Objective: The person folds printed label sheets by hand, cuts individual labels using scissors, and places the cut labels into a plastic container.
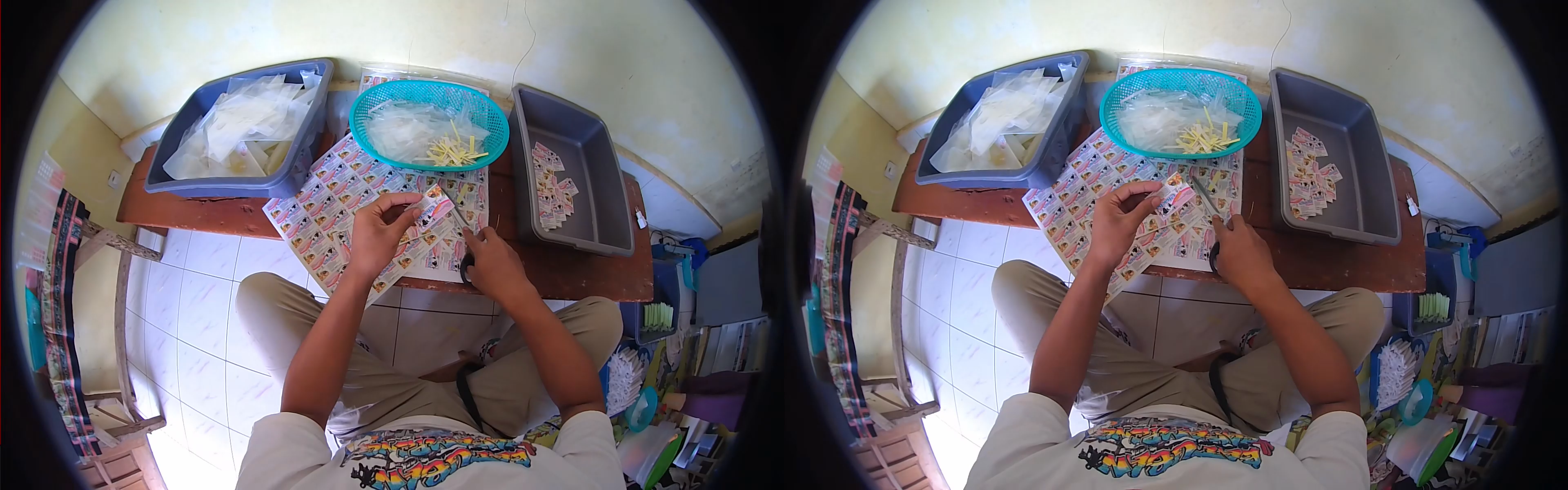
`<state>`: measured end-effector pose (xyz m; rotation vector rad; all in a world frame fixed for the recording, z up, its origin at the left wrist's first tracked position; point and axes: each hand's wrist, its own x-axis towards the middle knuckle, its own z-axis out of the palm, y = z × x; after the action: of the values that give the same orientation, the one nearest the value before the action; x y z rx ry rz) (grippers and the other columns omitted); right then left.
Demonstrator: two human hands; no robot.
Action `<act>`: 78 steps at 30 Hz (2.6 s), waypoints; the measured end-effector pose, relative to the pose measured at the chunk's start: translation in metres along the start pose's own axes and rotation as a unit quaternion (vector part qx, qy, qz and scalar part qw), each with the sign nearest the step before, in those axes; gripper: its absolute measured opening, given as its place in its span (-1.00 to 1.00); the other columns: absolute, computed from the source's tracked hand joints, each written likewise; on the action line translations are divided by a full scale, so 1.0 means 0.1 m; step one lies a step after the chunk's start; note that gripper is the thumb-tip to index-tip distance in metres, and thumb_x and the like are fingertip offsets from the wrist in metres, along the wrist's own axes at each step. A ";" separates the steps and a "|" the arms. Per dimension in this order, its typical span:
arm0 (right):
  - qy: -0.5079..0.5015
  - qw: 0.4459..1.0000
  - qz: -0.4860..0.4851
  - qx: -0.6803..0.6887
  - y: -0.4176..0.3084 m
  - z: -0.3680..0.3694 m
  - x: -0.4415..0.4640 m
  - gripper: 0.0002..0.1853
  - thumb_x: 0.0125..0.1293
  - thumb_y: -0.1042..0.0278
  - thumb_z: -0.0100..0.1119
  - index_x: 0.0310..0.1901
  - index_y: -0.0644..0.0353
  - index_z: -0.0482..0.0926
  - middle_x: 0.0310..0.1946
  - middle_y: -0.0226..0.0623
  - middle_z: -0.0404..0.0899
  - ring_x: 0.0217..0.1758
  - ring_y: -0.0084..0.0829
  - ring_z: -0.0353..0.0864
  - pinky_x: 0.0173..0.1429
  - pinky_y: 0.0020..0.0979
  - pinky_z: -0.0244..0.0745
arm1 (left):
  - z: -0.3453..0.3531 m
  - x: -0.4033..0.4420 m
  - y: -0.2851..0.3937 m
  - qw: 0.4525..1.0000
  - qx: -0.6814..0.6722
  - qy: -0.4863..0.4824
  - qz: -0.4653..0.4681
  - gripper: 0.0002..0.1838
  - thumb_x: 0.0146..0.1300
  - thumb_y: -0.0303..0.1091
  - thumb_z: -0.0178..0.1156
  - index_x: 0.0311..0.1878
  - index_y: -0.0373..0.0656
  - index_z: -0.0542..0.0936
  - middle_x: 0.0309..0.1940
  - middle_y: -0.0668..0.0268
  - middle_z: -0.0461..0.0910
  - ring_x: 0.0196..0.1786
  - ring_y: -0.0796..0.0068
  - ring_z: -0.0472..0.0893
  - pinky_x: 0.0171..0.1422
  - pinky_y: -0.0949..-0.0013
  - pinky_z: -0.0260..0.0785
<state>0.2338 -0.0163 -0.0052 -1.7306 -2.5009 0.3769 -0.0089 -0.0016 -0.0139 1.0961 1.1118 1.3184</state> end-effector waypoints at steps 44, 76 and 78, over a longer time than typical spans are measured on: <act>0.107 0.877 0.024 0.468 -0.14 -0.32 0.20 -0.59 0.43 0.35 0.44 0.27 0.22 0.72 -0.22 -0.20 0.85 -0.23 -0.50 0.84 -0.13 -0.41 0.71 | 0.13 -0.07 0.05 0.999 0.007 -0.035 0.000 -0.76 0.44 -0.56 0.40 0.13 -0.35 0.75 -0.09 0.20 0.83 -0.05 0.50 0.79 0.10 0.41 0.68; 0.010 0.958 0.013 0.287 0.04 -0.20 -0.20 -0.18 0.06 0.37 0.50 0.45 0.30 0.55 0.05 0.08 0.65 -0.08 -0.09 0.79 0.08 -0.13 0.73 | 0.15 -0.03 0.12 0.997 -0.057 0.032 0.028 -0.78 0.44 -0.55 0.41 0.10 -0.37 0.77 -0.06 0.21 0.82 -0.06 0.53 0.78 0.06 0.42 0.69; -0.002 0.945 0.017 0.325 0.08 -0.23 -0.27 -0.15 0.08 0.36 0.54 0.49 0.27 0.52 0.04 0.02 0.64 -0.10 -0.18 0.79 0.02 -0.21 0.73 | 0.14 -0.03 0.10 0.997 -0.065 0.040 0.031 -0.79 0.43 -0.54 0.42 0.08 -0.37 0.77 -0.06 0.19 0.82 -0.08 0.51 0.77 0.03 0.40 0.69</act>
<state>0.2554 -0.0349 0.0169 -1.4828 -1.9993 1.0629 0.0033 -0.0042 -0.0021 0.9969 1.0418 1.4742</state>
